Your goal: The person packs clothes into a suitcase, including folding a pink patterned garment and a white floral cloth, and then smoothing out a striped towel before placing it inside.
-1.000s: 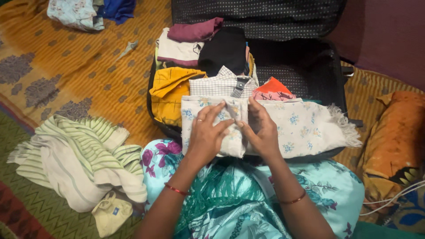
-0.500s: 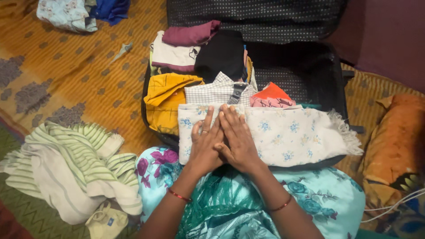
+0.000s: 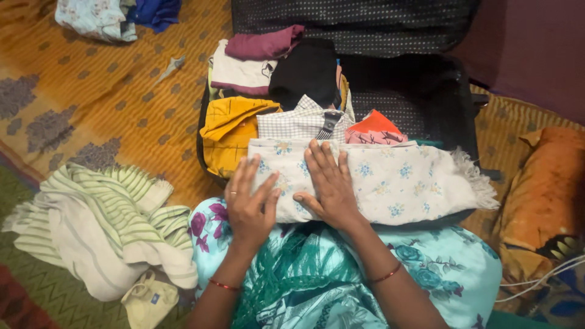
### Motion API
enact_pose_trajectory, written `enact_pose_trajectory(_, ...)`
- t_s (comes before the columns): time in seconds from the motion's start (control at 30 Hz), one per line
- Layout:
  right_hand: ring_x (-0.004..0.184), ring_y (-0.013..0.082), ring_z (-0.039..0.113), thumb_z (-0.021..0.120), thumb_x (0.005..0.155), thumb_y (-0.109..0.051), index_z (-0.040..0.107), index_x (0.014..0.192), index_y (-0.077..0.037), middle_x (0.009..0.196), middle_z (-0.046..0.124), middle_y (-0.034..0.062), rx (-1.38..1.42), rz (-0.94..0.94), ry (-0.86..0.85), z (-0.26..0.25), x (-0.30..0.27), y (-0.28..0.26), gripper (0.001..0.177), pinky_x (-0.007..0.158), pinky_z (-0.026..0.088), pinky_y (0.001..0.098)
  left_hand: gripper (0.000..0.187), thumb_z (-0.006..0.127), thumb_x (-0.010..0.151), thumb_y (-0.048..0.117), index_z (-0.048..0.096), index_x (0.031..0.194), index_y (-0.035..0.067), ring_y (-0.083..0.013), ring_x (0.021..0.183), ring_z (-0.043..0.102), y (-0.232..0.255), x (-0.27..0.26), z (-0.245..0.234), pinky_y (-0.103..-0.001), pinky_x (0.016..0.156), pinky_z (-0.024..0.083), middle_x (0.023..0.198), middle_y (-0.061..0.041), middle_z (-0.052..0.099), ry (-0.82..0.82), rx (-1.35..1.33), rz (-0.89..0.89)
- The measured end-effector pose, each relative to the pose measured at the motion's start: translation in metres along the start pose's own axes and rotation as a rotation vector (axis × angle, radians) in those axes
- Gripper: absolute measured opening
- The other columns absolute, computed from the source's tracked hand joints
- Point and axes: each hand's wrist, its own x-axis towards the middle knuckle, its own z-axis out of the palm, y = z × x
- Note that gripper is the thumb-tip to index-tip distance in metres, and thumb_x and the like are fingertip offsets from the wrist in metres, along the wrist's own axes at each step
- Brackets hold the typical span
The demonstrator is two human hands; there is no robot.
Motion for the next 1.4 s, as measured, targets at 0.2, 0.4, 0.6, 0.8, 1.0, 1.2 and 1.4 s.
enact_pose_trajectory(0.2,0.160,0.0332,0.011,0.072,0.080,-0.032,0.027,0.160,-0.006,0.171,0.016,0.0130,-0.010,0.009,-0.070,-0.003,-0.004,0.005,0.096,0.127,0.004,0.0585,0.056,0.061,0.099,0.016,0.051,0.153,0.006,-0.0366,0.158,0.034,0.031,0.008,0.033,-0.056,0.131,0.022,0.164,-0.015,0.046,-0.339,-0.238,0.148)
enact_pose_trajectory(0.4,0.161,0.0320,0.014,0.071,0.085,-0.026,0.030,0.162,-0.006,0.172,0.024,0.0113,-0.027,0.025,-0.127,-0.026,-0.022,0.014,0.090,0.129,0.010,0.0533,0.083,0.062,0.095,0.043,0.029,0.161,0.006,-0.0351,0.159,0.010,0.023,0.022,0.063,-0.056,0.126,0.004,0.170,-0.019,0.019,-0.403,-0.091,0.196)
enact_pose_trajectory(0.6,0.158,0.0312,0.019,0.072,0.088,-0.045,0.032,0.158,-0.008,0.168,0.028,0.0136,-0.081,0.133,-0.083,-0.056,-0.049,0.030,0.089,0.126,0.014,0.0534,0.085,0.061,0.093,0.048,0.029,0.161,0.009,-0.0321,0.159,0.006,0.023,0.018,0.066,-0.055,0.126,0.003,0.171,-0.015,0.013,-0.451,0.056,0.172)
enact_pose_trajectory(0.8,0.155,0.0299,0.033,0.071,0.093,-0.036,0.048,0.151,-0.011,0.163,0.043,0.0110,-0.019,0.235,0.035,-0.083,-0.081,0.059,0.068,0.126,0.023,0.0534,0.084,0.060,0.095,0.049,0.029,0.162,0.008,-0.0307,0.160,0.005,0.023,0.017,0.062,-0.053,0.128,0.002,0.172,-0.014,0.013,-0.417,0.035,0.185)
enact_pose_trajectory(1.0,0.144,0.0332,0.049,0.074,0.090,-0.022,0.062,0.140,-0.011,0.149,0.058,0.0129,0.001,0.387,0.143,-0.116,-0.118,0.090,0.053,0.118,0.037,0.0434,0.084,0.060,0.095,0.049,0.029,0.162,0.008,-0.0309,0.160,0.005,0.024,0.016,0.063,-0.054,0.128,0.001,0.172,-0.014,0.014,-0.416,0.025,0.183)
enact_pose_trajectory(1.2,0.097,0.0279,0.070,0.077,0.089,-0.017,0.080,0.113,-0.012,0.103,0.076,0.0104,-0.306,0.691,0.205,-0.143,-0.154,0.116,0.025,0.091,0.054,0.0414,0.084,0.060,0.094,0.048,0.030,0.162,0.008,-0.0313,0.160,0.005,0.023,0.018,0.063,-0.054,0.127,0.001,0.172,-0.015,0.014,-0.418,0.028,0.174)
enact_pose_trajectory(1.4,0.079,0.0251,0.069,0.084,0.080,-0.034,0.078,0.082,-0.009,0.083,0.075,0.0064,-0.149,0.720,0.071,-0.147,-0.157,0.102,0.026,0.075,0.054,0.0384,0.083,0.059,0.095,0.049,0.031,0.161,0.007,-0.0321,0.159,0.005,0.024,0.018,0.066,-0.054,0.127,0.001,0.172,-0.015,0.014,-0.435,0.047,0.159)
